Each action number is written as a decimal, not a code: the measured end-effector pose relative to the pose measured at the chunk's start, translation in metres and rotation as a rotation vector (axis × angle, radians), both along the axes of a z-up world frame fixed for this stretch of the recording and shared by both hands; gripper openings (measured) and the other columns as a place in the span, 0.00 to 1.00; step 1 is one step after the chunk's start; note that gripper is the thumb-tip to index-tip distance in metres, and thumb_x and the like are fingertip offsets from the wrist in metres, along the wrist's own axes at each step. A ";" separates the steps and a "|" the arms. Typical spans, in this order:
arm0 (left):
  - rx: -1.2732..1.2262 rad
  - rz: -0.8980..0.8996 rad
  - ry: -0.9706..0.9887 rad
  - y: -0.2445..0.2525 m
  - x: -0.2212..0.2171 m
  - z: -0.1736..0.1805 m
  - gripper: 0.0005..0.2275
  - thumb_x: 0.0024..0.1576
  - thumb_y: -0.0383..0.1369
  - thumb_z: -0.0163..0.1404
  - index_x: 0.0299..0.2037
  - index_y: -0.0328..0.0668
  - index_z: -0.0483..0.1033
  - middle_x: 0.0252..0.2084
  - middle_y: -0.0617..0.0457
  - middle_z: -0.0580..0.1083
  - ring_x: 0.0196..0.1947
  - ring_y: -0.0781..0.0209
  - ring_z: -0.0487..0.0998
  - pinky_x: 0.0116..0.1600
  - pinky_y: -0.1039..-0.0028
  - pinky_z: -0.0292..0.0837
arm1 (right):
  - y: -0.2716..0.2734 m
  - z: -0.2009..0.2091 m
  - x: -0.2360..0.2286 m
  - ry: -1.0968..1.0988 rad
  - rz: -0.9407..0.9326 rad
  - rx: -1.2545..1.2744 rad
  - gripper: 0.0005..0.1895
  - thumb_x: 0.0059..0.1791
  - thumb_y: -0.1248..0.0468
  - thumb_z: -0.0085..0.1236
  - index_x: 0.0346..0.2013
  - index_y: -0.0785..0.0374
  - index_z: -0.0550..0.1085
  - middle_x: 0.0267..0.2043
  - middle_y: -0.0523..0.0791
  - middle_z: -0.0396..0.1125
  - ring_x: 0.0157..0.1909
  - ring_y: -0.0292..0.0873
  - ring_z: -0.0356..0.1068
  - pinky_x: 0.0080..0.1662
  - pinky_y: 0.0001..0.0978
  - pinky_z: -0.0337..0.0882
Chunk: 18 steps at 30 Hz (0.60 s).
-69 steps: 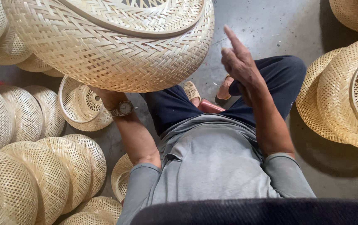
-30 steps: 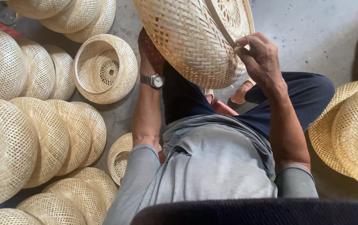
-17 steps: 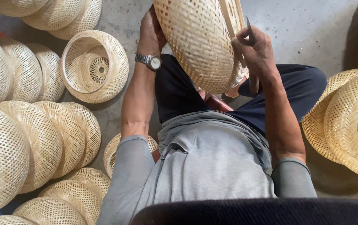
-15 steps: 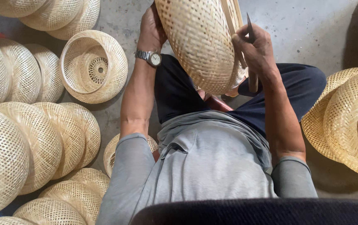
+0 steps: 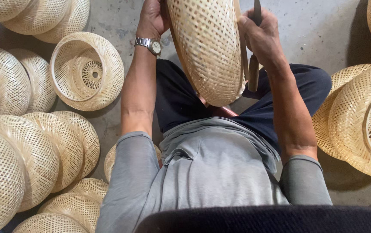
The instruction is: The person uses a knife to trim and smooth the rim of a woven basket, rotating it to work around the edge. The person then places the basket aside and picks up another basket to continue the same trimming process.
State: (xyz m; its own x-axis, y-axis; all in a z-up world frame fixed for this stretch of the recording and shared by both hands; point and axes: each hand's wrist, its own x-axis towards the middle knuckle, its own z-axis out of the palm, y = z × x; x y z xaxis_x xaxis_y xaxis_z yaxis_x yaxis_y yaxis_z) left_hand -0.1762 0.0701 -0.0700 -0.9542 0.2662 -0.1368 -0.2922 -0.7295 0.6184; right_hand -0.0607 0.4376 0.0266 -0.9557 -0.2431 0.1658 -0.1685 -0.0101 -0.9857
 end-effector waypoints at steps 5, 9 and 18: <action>-0.170 -0.058 0.065 0.031 0.064 0.018 0.31 0.65 0.54 0.34 0.51 0.29 0.78 0.46 0.41 0.82 0.42 0.53 0.83 0.49 0.63 0.83 | 0.002 -0.001 -0.016 -0.046 -0.041 -0.054 0.08 0.60 0.67 0.51 0.36 0.61 0.73 0.28 0.36 0.65 0.25 0.28 0.63 0.28 0.23 0.63; 0.017 -0.125 0.076 0.058 0.133 0.004 0.36 0.69 0.59 0.29 0.57 0.27 0.74 0.47 0.42 0.80 0.42 0.55 0.83 0.48 0.66 0.80 | 0.011 -0.024 -0.047 -0.200 -0.036 -0.212 0.12 0.57 0.69 0.53 0.29 0.56 0.68 0.23 0.34 0.58 0.20 0.28 0.54 0.23 0.24 0.51; -0.045 -0.016 0.068 0.119 0.168 -0.035 0.30 0.67 0.53 0.39 0.65 0.31 0.69 0.62 0.46 0.74 0.61 0.56 0.75 0.65 0.65 0.73 | 0.060 -0.102 -0.092 -0.356 -0.215 -0.429 0.19 0.60 0.64 0.48 0.24 0.51 0.64 0.21 0.33 0.54 0.19 0.29 0.49 0.25 0.26 0.46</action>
